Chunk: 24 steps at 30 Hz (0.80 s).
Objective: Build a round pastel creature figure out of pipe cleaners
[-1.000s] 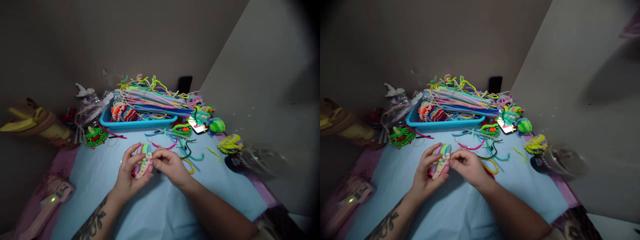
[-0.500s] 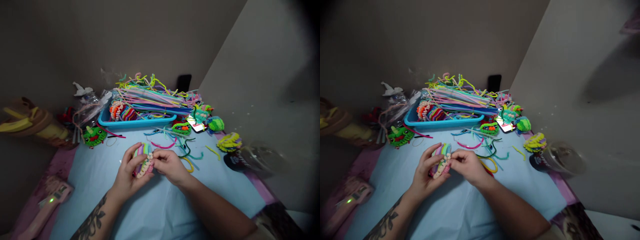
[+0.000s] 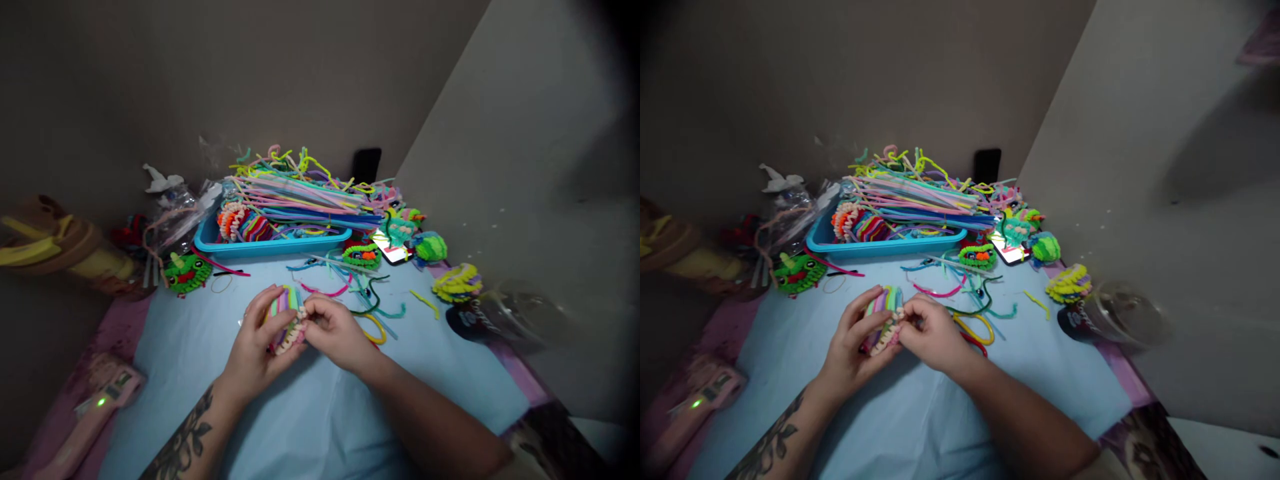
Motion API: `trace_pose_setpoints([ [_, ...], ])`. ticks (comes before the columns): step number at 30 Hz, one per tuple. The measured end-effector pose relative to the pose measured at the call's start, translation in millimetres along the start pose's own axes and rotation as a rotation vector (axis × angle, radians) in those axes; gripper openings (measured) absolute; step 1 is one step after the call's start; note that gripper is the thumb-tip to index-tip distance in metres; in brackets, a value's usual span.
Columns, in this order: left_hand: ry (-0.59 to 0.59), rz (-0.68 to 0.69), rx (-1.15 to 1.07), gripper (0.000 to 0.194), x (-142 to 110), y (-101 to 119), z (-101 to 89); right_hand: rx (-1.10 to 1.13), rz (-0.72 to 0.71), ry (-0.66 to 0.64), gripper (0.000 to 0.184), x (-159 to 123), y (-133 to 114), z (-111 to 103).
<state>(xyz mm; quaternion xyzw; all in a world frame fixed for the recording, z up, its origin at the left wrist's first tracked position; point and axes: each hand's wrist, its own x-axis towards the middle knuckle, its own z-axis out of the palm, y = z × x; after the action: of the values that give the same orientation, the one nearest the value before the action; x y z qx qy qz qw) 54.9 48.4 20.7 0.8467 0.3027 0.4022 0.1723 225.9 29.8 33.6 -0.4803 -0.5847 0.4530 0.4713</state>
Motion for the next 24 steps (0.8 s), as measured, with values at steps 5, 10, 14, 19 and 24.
trace_pose_setpoints([
  [5,-0.018,0.004,-0.006,0.060,0,0,-0.1,-0.033,-0.028,0.011,0.012,0,0,-2],
  [10,-0.015,-0.006,-0.026,0.058,2,2,-1.1,0.063,0.049,-0.004,0.008,-1,-1,-2],
  [14,-0.011,-0.019,-0.051,0.057,2,3,-2.0,0.286,0.186,-0.052,0.006,-2,-3,2],
  [19,-0.005,-0.046,-0.072,0.053,1,3,-0.6,0.447,0.239,0.015,0.021,-1,-3,7],
  [24,0.016,-0.092,-0.108,0.047,2,5,-0.2,0.558,0.190,0.072,0.021,-3,-1,9],
])
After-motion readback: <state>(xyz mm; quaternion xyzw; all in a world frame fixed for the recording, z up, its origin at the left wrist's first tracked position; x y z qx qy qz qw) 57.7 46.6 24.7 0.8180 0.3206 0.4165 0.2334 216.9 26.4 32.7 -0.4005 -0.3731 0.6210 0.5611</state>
